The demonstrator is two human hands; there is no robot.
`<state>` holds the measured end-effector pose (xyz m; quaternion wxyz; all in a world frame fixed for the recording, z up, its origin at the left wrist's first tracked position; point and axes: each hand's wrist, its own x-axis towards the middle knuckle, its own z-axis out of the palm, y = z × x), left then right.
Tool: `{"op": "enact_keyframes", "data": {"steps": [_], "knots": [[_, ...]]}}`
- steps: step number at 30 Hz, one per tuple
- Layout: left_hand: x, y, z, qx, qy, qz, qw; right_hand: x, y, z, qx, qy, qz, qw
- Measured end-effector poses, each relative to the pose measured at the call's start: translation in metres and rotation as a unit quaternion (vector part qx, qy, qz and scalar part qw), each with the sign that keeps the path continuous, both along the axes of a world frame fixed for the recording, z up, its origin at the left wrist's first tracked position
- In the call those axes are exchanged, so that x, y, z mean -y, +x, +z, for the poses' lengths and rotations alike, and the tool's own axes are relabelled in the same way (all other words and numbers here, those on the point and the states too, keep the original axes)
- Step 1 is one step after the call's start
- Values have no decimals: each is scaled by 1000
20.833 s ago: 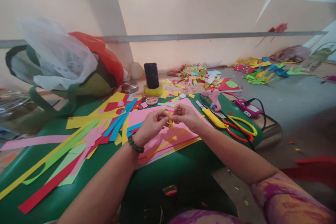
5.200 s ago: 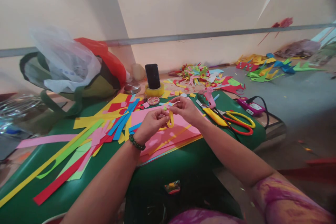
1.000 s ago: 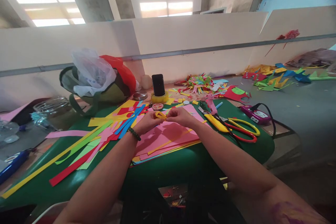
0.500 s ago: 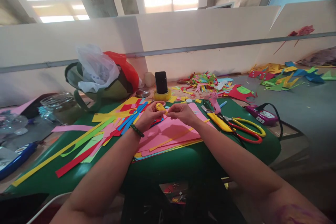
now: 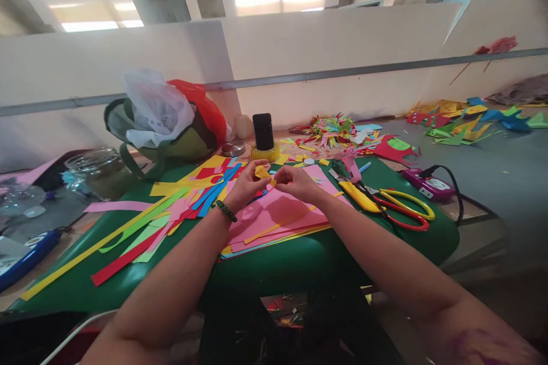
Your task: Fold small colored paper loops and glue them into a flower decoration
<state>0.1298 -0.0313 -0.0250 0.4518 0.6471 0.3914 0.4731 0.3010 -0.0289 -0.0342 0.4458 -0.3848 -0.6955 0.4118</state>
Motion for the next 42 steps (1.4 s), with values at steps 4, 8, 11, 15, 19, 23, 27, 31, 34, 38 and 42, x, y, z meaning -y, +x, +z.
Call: {"op": "enact_keyframes", "data": {"steps": [4, 8, 11, 15, 19, 23, 27, 31, 34, 38, 42], "knots": [[-1, -2, 4, 12, 2, 37, 999, -9, 11, -1, 39, 18, -75, 996], [-7, -12, 8, 2, -30, 115, 993, -13, 24, -4, 190, 20, -154, 969], [-13, -19, 9, 2, -39, 161, 986, -11, 29, -6, 311, 13, -184, 932], [-19, -30, 10, 1, -31, 189, 982, -8, 30, -5, 371, 28, -207, 905], [-21, -43, 13, -100, 7, 203, 974, -6, 28, 0, 347, 64, -219, 910], [-20, -49, 13, -275, 25, 167, 947, -5, 22, 0, 284, 109, -178, 936], [-16, -46, 8, -349, -15, 102, 931, 1, 12, -4, 321, 112, -84, 937], [-16, -46, 5, -385, -49, 75, 919, 9, 3, -4, 385, 123, 8, 915], [-18, -48, 4, -403, -63, 70, 910, 13, 0, -3, 435, 100, -14, 895], [-20, -52, 3, -403, -71, 54, 911, 11, 1, -3, 460, 72, -57, 883], [-22, -53, 1, -407, -41, 34, 912, 5, 3, -8, 415, 72, -67, 905]]}}
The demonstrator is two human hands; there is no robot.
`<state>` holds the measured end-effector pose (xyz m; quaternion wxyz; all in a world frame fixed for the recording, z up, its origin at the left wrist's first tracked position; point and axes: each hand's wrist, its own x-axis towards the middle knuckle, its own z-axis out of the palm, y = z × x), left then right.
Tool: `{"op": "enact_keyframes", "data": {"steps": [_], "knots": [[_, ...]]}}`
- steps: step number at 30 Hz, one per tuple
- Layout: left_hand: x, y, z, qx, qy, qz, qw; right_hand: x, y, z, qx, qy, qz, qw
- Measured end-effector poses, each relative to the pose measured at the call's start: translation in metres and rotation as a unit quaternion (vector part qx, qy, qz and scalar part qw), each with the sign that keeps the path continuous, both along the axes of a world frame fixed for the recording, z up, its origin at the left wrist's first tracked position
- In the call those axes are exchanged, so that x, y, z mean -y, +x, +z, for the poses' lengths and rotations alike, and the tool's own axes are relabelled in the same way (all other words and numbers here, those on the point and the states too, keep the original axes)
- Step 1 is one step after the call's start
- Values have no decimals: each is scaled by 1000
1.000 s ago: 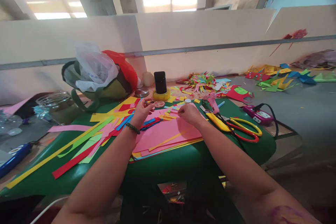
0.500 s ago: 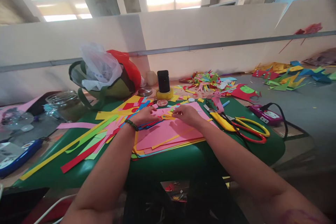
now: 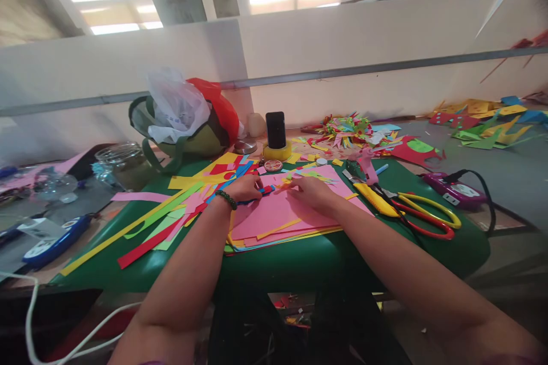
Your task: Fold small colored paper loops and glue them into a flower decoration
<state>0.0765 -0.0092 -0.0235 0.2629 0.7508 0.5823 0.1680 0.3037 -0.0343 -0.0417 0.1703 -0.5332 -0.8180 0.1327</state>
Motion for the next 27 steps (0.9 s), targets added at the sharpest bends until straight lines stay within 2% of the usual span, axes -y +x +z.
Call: {"op": "enact_keyframes", "data": {"steps": [5, 9, 13, 16, 19, 22, 27], "knots": [[-2, -3, -1, -41, 11, 8, 999, -8, 4, -4, -128, 58, -7, 990], [-3, -4, 0, -60, 5, 18, 998, -11, 10, -3, -245, 99, -29, 964], [-1, -3, 2, -4, 19, 5, 1000, -14, 13, -2, -324, 126, -50, 936], [0, -2, 6, 51, 66, 21, 996, -15, 14, -2, -361, 132, -56, 921], [-1, -3, 11, 64, 145, 92, 983, -13, 15, 1, -397, 148, -52, 904], [-3, -2, 14, 87, 232, 148, 957, -9, 17, 6, -420, 159, -38, 893], [-2, 2, 16, 122, 271, 151, 943, -9, 16, 9, -442, 138, -61, 884]]}}
